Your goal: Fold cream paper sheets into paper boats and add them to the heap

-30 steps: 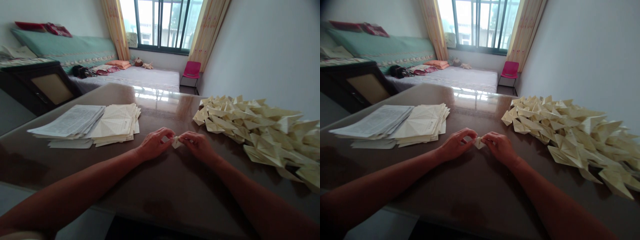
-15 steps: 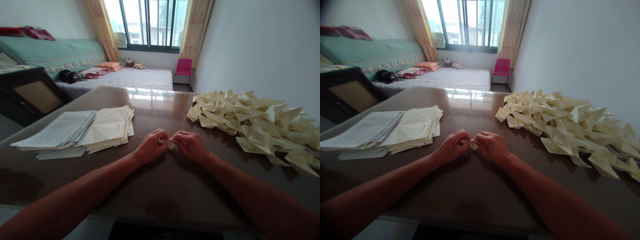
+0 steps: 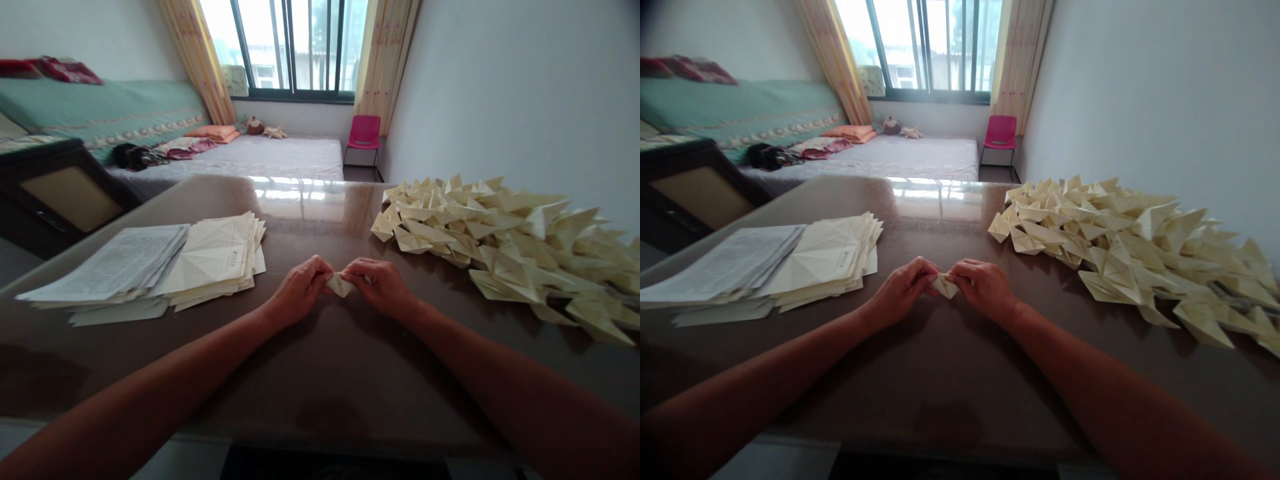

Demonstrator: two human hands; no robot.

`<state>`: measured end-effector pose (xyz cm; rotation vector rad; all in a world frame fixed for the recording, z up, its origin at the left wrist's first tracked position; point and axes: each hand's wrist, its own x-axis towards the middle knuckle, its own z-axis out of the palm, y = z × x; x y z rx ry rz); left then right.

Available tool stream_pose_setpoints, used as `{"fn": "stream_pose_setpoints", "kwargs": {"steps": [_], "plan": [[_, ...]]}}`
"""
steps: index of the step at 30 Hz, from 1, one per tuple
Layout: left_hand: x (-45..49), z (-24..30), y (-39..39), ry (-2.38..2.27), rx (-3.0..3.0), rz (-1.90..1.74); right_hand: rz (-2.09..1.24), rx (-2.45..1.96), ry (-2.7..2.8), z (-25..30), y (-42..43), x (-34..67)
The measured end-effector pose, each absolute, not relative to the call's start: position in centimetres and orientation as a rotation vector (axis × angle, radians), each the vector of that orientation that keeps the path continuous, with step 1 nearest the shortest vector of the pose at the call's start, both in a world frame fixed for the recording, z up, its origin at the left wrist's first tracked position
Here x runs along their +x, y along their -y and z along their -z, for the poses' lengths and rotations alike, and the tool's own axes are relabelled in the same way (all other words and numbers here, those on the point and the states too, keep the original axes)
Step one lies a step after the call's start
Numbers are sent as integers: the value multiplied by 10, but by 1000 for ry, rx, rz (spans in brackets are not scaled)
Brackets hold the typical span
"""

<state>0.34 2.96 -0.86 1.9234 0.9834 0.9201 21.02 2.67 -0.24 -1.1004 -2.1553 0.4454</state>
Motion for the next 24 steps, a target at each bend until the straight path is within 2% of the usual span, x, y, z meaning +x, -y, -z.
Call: {"fn": "stream_pose_setpoints", "kwargs": {"steps": [14, 24], "plan": [[6, 8, -26, -1092, 2138, -983, -332, -1092, 2229, 2, -20, 208], [3, 9, -26, -1137, 2253, -946, -126, -1109, 2300, -8, -9, 206]]}}
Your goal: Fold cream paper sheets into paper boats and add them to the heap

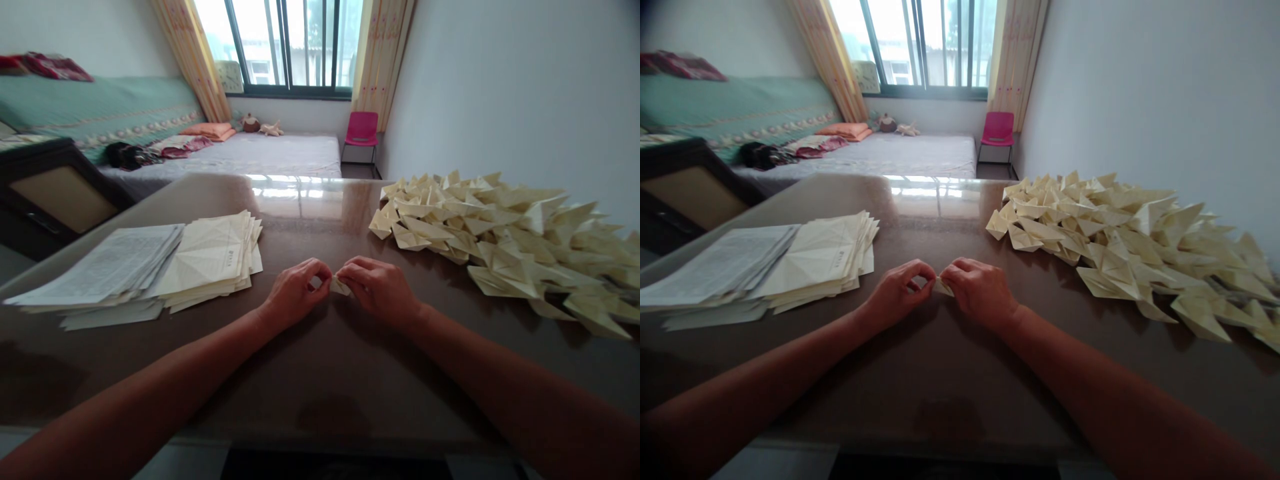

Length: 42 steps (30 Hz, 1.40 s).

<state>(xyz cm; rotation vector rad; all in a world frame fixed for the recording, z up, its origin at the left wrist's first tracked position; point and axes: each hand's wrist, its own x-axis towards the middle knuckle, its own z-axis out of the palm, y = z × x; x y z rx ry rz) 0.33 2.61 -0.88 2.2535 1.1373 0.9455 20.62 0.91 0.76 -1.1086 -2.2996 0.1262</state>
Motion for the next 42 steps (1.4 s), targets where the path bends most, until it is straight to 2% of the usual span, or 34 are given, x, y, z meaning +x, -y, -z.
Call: {"fn": "stream_pose_setpoints", "kwargs": {"steps": [6, 11, 15, 21, 30, 38, 42], "plan": [[3, 4, -23, -1253, 2287, -889, -268, -1120, 2178, -6, -14, 207], [0, 5, -32, -1294, 2092, -1013, -417, -1201, 1943, -3, -25, 212], [-4, 6, -44, -1288, 1897, -1126, -707, -1291, 1679, 2, -35, 216], [-8, 9, -50, -1246, 1760, -1187, -1107, -1130, 1243, 10, -45, 215], [-2, 12, -41, -884, 1878, -1074, -716, -1102, 1697, 6, -35, 217], [-8, 16, -42, -878, 2017, -1053, -616, -1091, 1872, 2, -25, 209], [-10, 13, -45, -945, 2005, -989, -703, -1072, 1818, 1, -26, 209]]}}
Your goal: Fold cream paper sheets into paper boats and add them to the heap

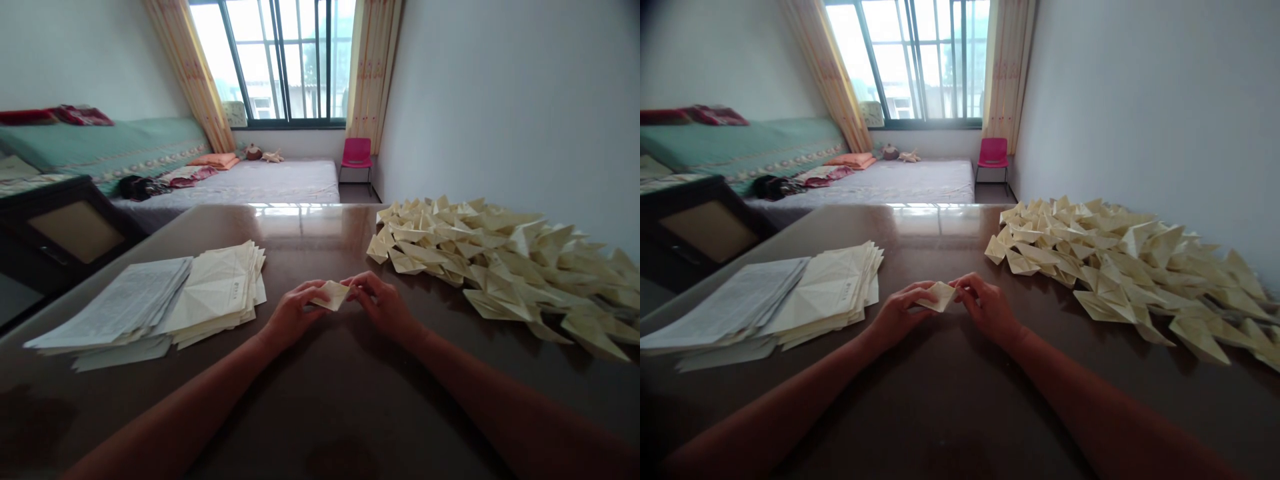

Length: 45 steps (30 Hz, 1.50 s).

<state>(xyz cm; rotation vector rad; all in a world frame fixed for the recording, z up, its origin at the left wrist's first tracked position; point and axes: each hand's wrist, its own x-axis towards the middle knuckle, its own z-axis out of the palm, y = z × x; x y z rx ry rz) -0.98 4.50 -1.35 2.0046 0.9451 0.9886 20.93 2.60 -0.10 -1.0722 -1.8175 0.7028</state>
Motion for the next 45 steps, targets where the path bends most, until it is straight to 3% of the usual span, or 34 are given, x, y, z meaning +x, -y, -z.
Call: {"fn": "stream_pose_setpoints", "kwargs": {"steps": [6, 18, 25, 36, 45], "plan": [[-10, 5, -49, -1076, 1937, -1054, -1027, -1010, 1553, 2, -34, 211], [-8, 11, -49, -1272, 1923, -1124, -1241, -1006, 1476, 11, -41, 212], [-4, 18, -42, -1075, 2125, -955, -1058, -1129, 1900, 13, -35, 209], [-6, 15, -47, -1232, 2037, -1049, -801, -1081, 1899, 12, -39, 204], [-9, 11, -47, -1266, 1960, -969, -893, -1171, 1885, 22, -40, 202]]}}
